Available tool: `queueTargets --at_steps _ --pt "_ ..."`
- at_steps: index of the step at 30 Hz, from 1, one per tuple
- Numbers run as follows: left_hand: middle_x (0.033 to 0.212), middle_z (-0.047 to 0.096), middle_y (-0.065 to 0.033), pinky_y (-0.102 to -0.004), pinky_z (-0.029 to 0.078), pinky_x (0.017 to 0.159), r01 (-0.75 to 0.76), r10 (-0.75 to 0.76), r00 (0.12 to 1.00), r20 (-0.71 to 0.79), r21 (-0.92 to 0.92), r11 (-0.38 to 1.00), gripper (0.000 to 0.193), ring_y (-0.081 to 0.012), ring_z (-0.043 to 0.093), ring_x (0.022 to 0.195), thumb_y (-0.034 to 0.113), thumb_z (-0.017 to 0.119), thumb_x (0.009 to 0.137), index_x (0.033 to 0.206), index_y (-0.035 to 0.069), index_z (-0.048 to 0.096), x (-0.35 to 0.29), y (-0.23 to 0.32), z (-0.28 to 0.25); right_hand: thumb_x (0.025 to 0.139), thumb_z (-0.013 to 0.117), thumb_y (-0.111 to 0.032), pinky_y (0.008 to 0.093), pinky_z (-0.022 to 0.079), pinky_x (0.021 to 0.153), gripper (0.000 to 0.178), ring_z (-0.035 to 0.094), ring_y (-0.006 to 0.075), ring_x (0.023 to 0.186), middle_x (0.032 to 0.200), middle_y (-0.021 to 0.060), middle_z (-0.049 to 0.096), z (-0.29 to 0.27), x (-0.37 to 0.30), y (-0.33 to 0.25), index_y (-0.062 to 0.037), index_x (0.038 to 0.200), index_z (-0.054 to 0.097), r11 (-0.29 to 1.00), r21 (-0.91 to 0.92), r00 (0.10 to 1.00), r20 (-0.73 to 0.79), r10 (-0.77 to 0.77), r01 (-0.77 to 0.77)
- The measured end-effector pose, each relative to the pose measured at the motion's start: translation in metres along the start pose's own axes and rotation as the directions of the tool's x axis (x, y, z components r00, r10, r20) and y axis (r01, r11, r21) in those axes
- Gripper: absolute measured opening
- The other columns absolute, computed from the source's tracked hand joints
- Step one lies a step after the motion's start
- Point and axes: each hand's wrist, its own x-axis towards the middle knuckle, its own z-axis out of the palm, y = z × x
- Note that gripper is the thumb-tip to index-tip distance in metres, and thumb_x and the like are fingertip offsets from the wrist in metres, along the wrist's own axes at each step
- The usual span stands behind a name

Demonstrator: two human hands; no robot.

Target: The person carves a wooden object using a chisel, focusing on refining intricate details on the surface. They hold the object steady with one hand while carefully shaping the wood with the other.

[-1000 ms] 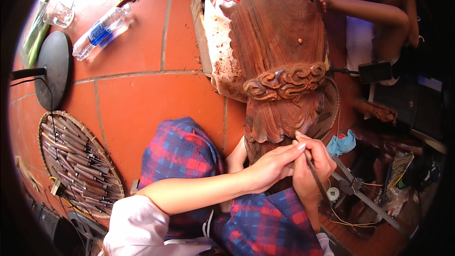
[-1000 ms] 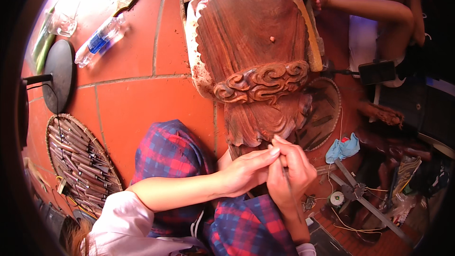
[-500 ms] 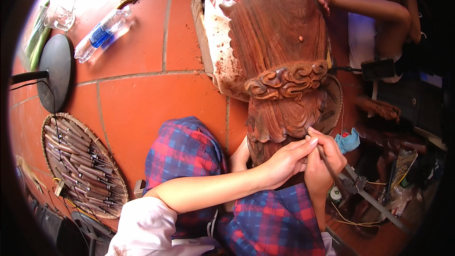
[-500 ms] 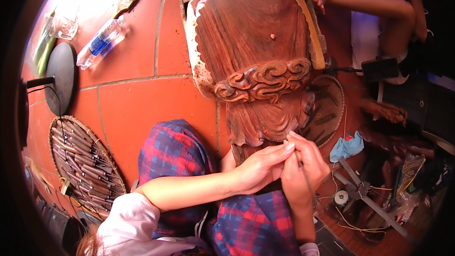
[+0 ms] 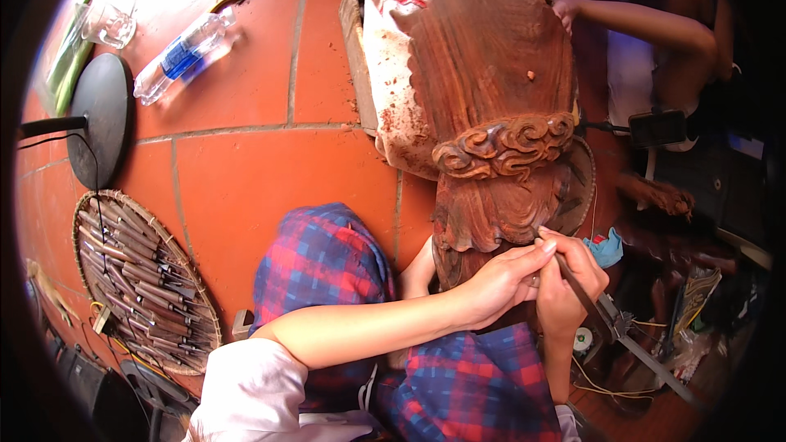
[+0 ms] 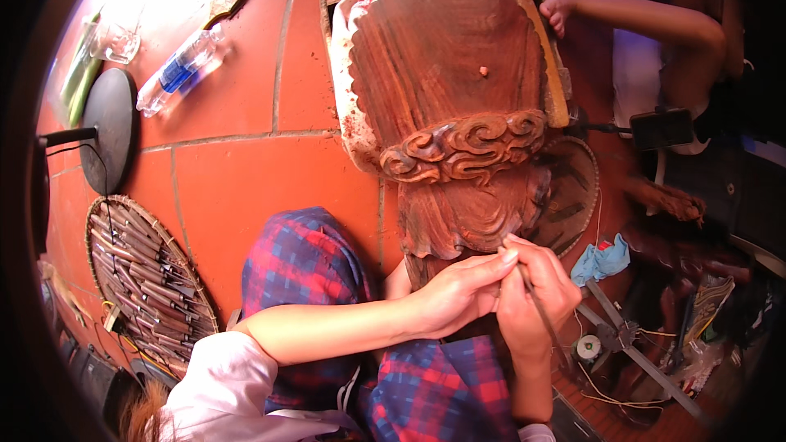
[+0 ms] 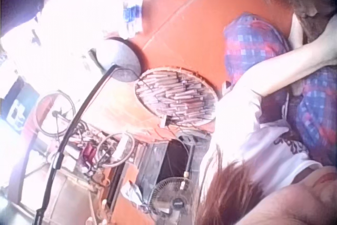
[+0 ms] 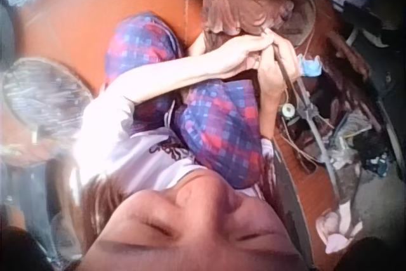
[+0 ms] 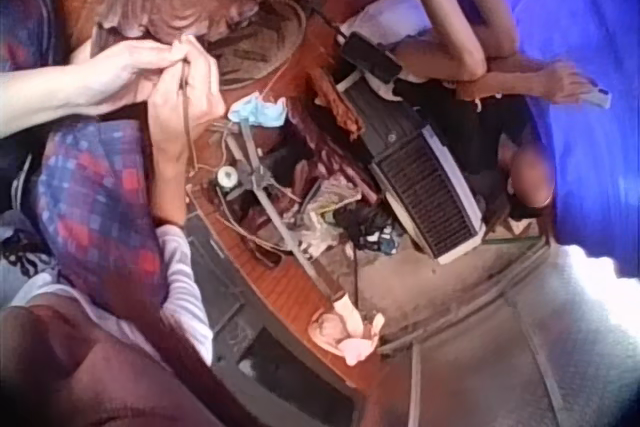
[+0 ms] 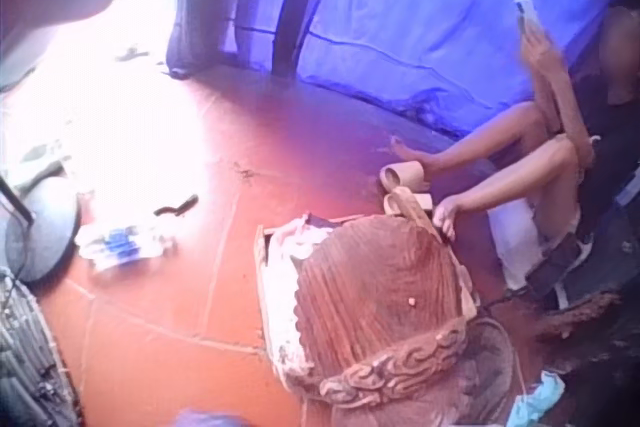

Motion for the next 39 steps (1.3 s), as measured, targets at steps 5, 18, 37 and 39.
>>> queueTargets --at_steps 5,18,37,39 --pt "0.124 0.056 -0.0095 -0.0362 0.042 0.101 -0.034 0.026 0.996 -0.082 -0.098 0.995 0.041 -0.0152 0.054 0.115 0.034 0.04 0.104 0.126 0.001 0.05 -0.024 0.0 0.006 0.075 0.062 0.008 0.0342 0.055 0.074 0.012 0.07 0.0288 0.083 0.086 0.0179 0.07 0.003 -0.002 -0.006 0.0045 0.087 0.065 0.989 0.008 0.984 0.104 -0.148 0.148" --pt "0.128 0.054 -0.0081 -0.0348 0.04 0.103 -0.009 0.009 1.0 0.001 -0.045 0.999 0.041 -0.0154 0.051 0.118 0.034 0.039 0.104 0.128 0.003 0.048 -0.005 -0.003 -0.001 0.077 0.059 0.008 0.0331 0.055 0.074 0.011 0.071 0.0285 0.084 0.086 0.0183 0.069 0.007 -0.004 -0.01 0.0045 0.086 0.064 0.999 -0.041 1.0 -0.014 -0.009 0.008" --pt "0.126 0.055 -0.0092 -0.0349 0.041 0.102 -0.028 0.029 1.0 0.0 -0.105 0.994 0.042 -0.015 0.051 0.117 0.036 0.039 0.104 0.125 0.001 0.049 -0.018 -0.005 -0.002 0.075 0.058 0.01 0.033 0.055 0.075 0.014 0.07 0.0278 0.084 0.087 0.0172 0.07 0.002 -0.002 -0.003 0.0051 0.086 0.064 0.991 0.024 0.987 0.088 -0.131 0.13" --pt "0.127 0.054 -0.0103 -0.0354 0.04 0.104 -0.045 0.046 0.999 0.015 -0.057 0.997 0.042 -0.0168 0.05 0.12 0.034 0.038 0.104 0.128 0.001 0.048 -0.008 -0.005 -0.002 0.074 0.059 0.01 0.0336 0.055 0.075 0.014 0.07 0.0289 0.085 0.086 0.0174 0.069 -0.002 0.003 0.0 0.0047 0.086 0.064 0.995 0.053 0.994 0.072 -0.085 0.081"
